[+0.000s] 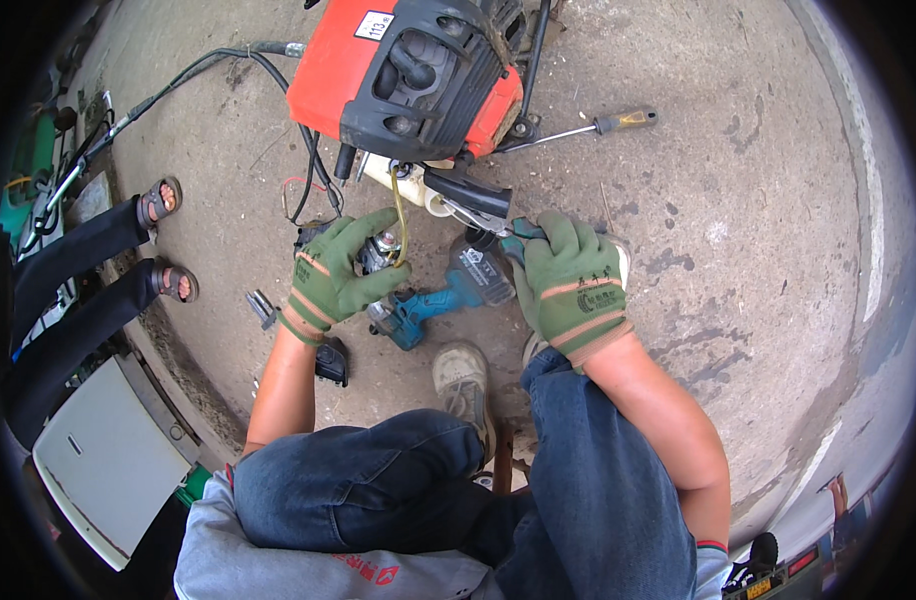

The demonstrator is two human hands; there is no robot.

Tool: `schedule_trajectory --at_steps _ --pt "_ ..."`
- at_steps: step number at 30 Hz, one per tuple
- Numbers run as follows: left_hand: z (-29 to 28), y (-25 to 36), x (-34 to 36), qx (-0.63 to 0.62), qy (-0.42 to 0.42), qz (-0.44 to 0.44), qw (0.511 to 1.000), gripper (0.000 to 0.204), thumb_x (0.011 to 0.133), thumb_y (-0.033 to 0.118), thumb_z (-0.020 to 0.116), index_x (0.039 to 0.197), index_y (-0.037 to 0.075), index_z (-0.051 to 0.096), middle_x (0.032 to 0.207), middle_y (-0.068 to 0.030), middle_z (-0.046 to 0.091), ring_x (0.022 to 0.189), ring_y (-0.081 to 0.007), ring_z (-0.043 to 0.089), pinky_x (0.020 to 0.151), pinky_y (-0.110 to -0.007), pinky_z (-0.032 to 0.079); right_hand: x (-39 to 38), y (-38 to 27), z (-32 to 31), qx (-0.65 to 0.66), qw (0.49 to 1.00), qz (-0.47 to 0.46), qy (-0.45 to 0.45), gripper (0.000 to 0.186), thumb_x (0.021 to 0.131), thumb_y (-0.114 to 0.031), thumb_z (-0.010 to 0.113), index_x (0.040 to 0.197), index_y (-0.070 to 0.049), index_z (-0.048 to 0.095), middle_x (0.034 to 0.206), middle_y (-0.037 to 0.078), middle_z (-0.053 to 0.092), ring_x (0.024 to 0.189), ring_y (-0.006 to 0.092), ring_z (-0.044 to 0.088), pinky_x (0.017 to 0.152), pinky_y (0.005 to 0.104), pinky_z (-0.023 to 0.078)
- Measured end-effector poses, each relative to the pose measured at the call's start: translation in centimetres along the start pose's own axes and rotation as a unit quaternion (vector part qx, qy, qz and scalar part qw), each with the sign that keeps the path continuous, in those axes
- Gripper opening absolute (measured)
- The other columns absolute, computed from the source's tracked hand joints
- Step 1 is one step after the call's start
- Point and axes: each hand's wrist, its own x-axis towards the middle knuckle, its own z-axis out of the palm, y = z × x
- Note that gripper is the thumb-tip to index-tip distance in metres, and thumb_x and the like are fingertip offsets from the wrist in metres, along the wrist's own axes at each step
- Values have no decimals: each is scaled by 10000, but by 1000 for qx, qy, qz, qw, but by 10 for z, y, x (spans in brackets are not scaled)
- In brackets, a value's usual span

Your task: The person works on a small engine carburetor, using a screwdriver to adjust components and a cordless drill to remove or install parts. They briefly stand to wipe their hands with a cloth, then return to continue adjustments on the carburetor.

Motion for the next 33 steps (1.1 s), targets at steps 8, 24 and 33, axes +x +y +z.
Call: schedule_trajectory --at_steps 8,24,33 --pt "0 -1 -1 1 2 1 1000 673 741 357 843 1313 56 655 1027 -196 706 902 -356 705 796 -423 557 -3 2 -2 54 997 20 -47 262 802 -214 765 1011 -62 718 1231 139 616 1069 357 626 841 482 510" --pt "-13 11 1 -24 -3 -11 1000 632 766 340 817 1311 65 654 975 -174 695 862 -317 697 749 -401 543 -17 7 -42 345 919 23 -187 225 820 -140 746 999 -5 749 1264 225 666 1119 408 657 956 452 541" --pt "-9 7 1 -17 13 4 1000 631 797 384 800 1295 32 637 1087 -202 706 979 -343 713 851 -403 552 3 -13 -15 355 906 44 -227 188 878 -189 692 914 -7 724 1083 238 706 1167 374 637 969 461 518"
